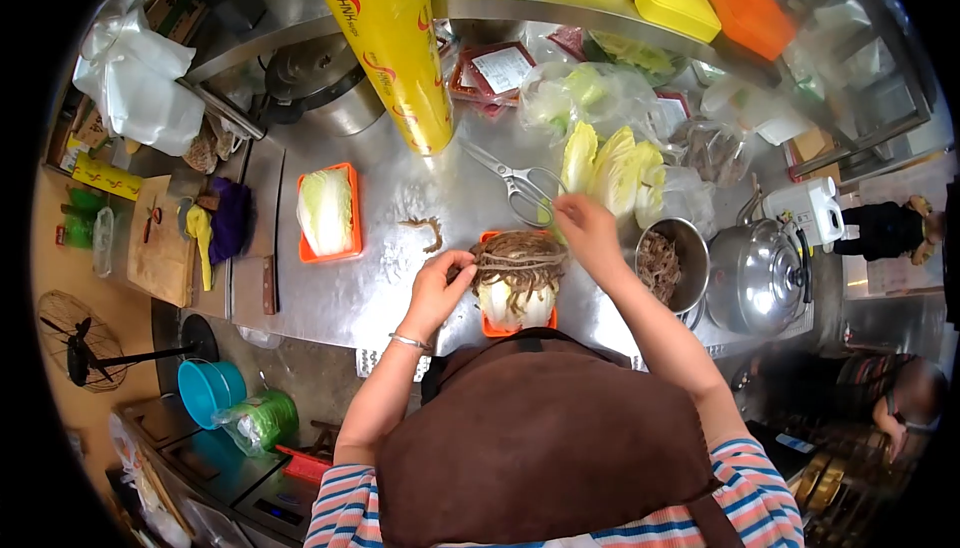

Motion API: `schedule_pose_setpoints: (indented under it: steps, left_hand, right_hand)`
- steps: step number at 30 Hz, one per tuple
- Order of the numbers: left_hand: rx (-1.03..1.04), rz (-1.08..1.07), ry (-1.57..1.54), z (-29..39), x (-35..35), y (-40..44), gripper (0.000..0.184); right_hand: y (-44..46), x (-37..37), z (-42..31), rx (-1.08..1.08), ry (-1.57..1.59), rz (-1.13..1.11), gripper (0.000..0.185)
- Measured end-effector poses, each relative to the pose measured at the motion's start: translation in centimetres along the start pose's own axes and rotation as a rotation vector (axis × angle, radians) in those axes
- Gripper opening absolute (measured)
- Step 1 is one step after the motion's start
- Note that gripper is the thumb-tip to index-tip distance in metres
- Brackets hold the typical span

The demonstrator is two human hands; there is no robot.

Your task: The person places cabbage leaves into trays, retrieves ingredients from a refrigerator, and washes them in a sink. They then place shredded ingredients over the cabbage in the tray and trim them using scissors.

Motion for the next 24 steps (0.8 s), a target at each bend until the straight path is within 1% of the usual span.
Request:
schedule_pose_setpoints:
  steps: [1,3,4,6,7,8,9,10,12,13,15,17,18,19,21,22,24]
  left_hand:
    - [0.035,-0.009,0.086,0.4,0.2,0.1,0.019]
    - [0.053,0.025,0.039,0.6,0.0,0.0,0.019]
    - [0.07,0.054,-0.004,0.8,-0.2,-0.1,0.019]
    - [0.055,0.046,-0.022,0.7,-0.2,-0.2,0.019]
    - [0.05,0.025,-0.04,0.7,-0.2,-0.1,0.02]
    - [0.043,0.038,-0.041,0.7,-0.5,-0.2,0.02]
    - [0.09,0.025,0.107,2.1,-0.8,-0.3,0.021]
    - [0.138,0.011,0.254,3.0,-0.8,-0.3,0.023]
    - [0.138,0.047,0.256,2.9,-0.9,-0.2,0.022]
    - [0.107,0.044,0.203,2.3,-0.9,-0.1,0.02]
    - [0.057,0.043,0.087,1.1,-0.7,0.1,0.014]
    - [0.014,0.026,0.012,0.7,-0.7,0.0,0.013]
    - [-0.026,0.005,-0.053,0.3,-0.5,-0.1,0.013]
    - [-0.013,0.024,-0.069,0.5,-0.6,-0.2,0.012]
    - [-0.009,0.024,-0.07,0.5,-0.7,-0.3,0.012]
    - [0.001,0.021,-0.065,0.6,-0.7,-0.3,0.012]
    - [0.01,0.019,-0.054,1.2,-0.7,-0.4,0.012]
  right_hand:
    - [1.4,0.5,-0.1,-0.006,-0.005,-0.004,0.019]
    - [3.2,3.8,-1.2,-0.188,-0.606,-0.184,0.03]
    - [4.0,4.5,-0.6,-0.192,-0.603,-0.197,0.03]
    - [5.4,6.5,2.1,-0.047,-0.878,-0.331,0.04]
    - [6.0,7.0,2.0,-0.059,-0.875,-0.343,0.04]
    - [6.3,7.3,2.6,-0.006,-0.889,-0.376,0.041]
    - [6.5,7.4,2.9,0.048,-0.905,-0.408,0.042]
    - [6.6,7.4,1.5,0.039,-0.909,-0.418,0.042]
    - [6.8,6.3,-1.1,0.092,-0.758,-0.373,0.048]
    - [6.5,5.7,-1.7,0.089,-0.767,-0.383,0.048]
    - [5.4,3.6,-3.8,0.071,-0.298,-0.337,0.052]
    - [1.3,2.8,-5.8,0.471,0.116,-0.424,0.053]
    - [-0.7,2.5,-6.6,0.566,0.17,-0.499,0.051]
    - [-2.9,2.0,-7.1,0.664,0.225,-0.571,0.05]
    - [-6.9,2.0,-8.0,0.747,0.393,-0.77,0.051]
    - [-8.8,1.9,-8.2,0.831,0.421,-0.823,0.048]
    - [-11.2,2.0,-7.8,0.896,0.384,-0.935,0.046]
Point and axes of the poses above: each hand's wrist, its own y-axis towards the middle knuckle, its own x-axis out of the palm, z = x × y, the point moved 9 cm from there along y, towards the middle knuckle, and after that the axes turned 8 degrees about y, right-handed, at the moved point
